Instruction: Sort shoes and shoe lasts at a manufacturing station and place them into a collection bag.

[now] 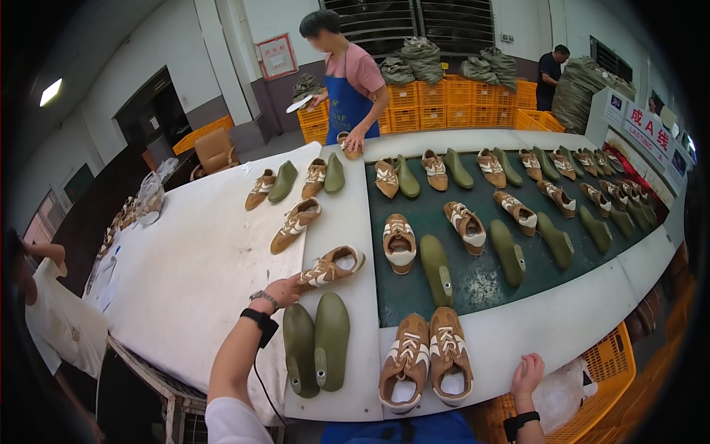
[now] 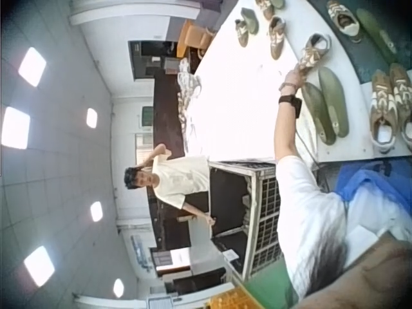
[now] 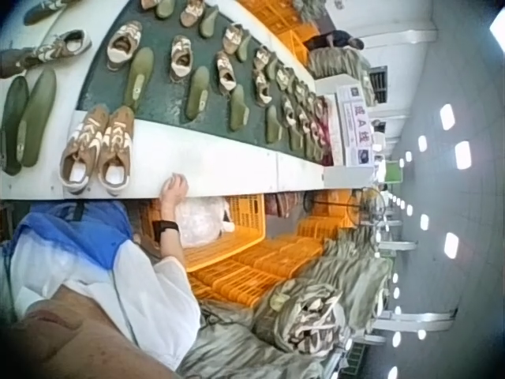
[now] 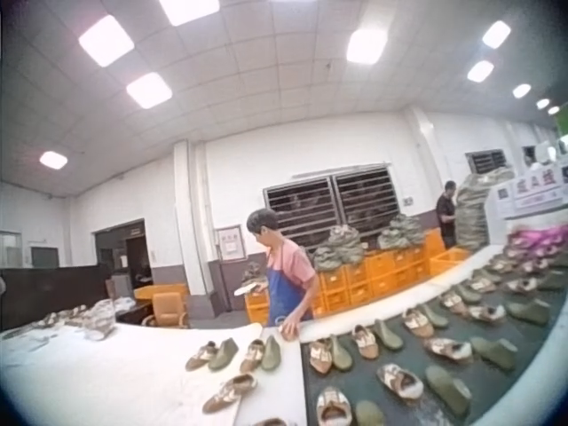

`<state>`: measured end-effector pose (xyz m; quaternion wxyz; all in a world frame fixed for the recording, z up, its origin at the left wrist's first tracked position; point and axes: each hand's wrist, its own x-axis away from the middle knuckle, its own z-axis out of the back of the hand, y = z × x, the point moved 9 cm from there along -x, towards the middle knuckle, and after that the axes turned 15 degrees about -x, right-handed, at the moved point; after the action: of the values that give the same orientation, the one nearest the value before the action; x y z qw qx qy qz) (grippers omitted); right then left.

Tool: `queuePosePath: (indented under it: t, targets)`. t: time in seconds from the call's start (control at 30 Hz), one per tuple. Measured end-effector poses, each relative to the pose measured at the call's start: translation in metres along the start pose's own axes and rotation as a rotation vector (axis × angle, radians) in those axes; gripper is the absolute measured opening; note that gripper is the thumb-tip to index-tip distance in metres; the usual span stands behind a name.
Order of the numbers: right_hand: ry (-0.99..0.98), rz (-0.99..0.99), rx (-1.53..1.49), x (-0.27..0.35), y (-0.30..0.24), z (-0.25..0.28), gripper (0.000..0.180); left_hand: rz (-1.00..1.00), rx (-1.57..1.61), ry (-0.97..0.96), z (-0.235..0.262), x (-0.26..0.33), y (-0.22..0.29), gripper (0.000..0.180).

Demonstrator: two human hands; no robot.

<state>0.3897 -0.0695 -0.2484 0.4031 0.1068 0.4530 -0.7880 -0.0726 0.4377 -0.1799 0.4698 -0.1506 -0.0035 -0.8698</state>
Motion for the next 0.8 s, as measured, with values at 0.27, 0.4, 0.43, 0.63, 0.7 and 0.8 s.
queuePosePath:
  t: [0.27,0.4,0.43,0.63,0.7,0.8]
  targets:
    - [0.026,-0.027,0.086,0.001,0.001,-0.010,0.019,-0.035,-0.082,0.181,0.025,0.189,0.153,0.056]
    - [-0.001,-0.027,0.079,-0.001,-0.008,-0.016,0.020,0.111,-0.070,0.215,-0.028,0.184,0.161,0.051]
    - [0.006,-0.018,0.086,0.001,-0.008,-0.016,0.020,0.138,-0.025,0.306,-0.028,0.181,0.162,0.047]
    - [0.030,-0.013,0.102,0.006,-0.001,-0.011,0.019,0.048,0.049,0.426,-0.021,0.188,0.188,0.034]
    - [0.037,-0.026,0.112,0.006,0.001,-0.011,0.019,0.037,0.049,0.396,-0.019,0.198,0.198,0.035]
    - [0.032,-0.019,0.101,0.006,-0.002,-0.013,0.019,-0.001,0.032,0.356,-0.020,0.204,0.206,0.042]
